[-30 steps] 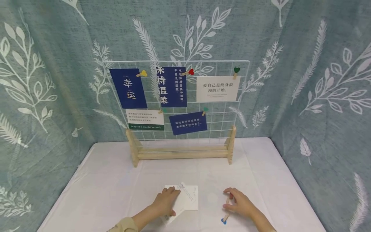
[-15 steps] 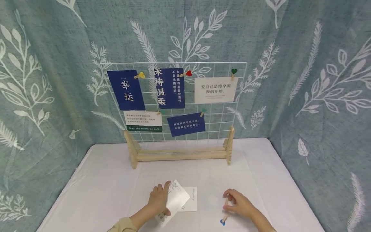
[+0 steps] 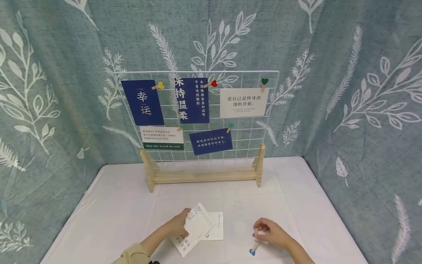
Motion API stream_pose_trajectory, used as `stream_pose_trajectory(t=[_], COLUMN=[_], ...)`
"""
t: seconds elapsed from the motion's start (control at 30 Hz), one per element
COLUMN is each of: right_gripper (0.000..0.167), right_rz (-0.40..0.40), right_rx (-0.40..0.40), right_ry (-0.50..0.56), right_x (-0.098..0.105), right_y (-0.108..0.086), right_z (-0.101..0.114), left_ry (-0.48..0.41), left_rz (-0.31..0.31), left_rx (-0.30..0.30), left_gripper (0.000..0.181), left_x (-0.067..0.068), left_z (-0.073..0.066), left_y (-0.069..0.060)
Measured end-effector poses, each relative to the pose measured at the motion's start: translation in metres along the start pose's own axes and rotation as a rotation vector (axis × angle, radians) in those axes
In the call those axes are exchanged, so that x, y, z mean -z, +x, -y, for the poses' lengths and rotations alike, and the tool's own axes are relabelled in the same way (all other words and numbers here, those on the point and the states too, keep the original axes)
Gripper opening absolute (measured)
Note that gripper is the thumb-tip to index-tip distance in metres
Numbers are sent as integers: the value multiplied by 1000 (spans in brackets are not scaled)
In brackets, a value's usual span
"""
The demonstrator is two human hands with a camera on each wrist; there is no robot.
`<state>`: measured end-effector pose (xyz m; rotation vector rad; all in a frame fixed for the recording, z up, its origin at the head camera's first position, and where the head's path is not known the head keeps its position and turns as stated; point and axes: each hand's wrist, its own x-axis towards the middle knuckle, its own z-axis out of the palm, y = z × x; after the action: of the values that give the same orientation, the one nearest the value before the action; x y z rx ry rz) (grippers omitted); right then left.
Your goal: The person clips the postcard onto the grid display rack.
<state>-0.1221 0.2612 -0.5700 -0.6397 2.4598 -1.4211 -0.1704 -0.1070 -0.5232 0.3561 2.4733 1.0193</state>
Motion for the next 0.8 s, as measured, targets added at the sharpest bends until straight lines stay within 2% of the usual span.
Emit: stream_pose_trajectory(t=[0.13, 0.3, 0.47, 0.6, 0.8], right_gripper=[25, 30, 41, 46, 28], right_rz=[29, 128, 207, 180, 70], right_rx=[48, 76, 72, 73, 120], right_ry=[0, -13, -156, -315, -459], right_x=[2, 6, 3, -5, -15], right_y=[0, 4, 3, 2, 1], right_z=[1, 10, 14, 16, 11], left_ry=[-60, -130, -215, -234, -230], left_rz=[61, 103, 112, 96, 79], left_rx=[31, 59, 29, 15, 21], left_gripper=[68, 56, 46, 47, 46], left_x=[11, 20, 25, 27, 25], left_z=[-2, -4, -3, -5, -7], left_y=[0, -7, -14, -17, -16])
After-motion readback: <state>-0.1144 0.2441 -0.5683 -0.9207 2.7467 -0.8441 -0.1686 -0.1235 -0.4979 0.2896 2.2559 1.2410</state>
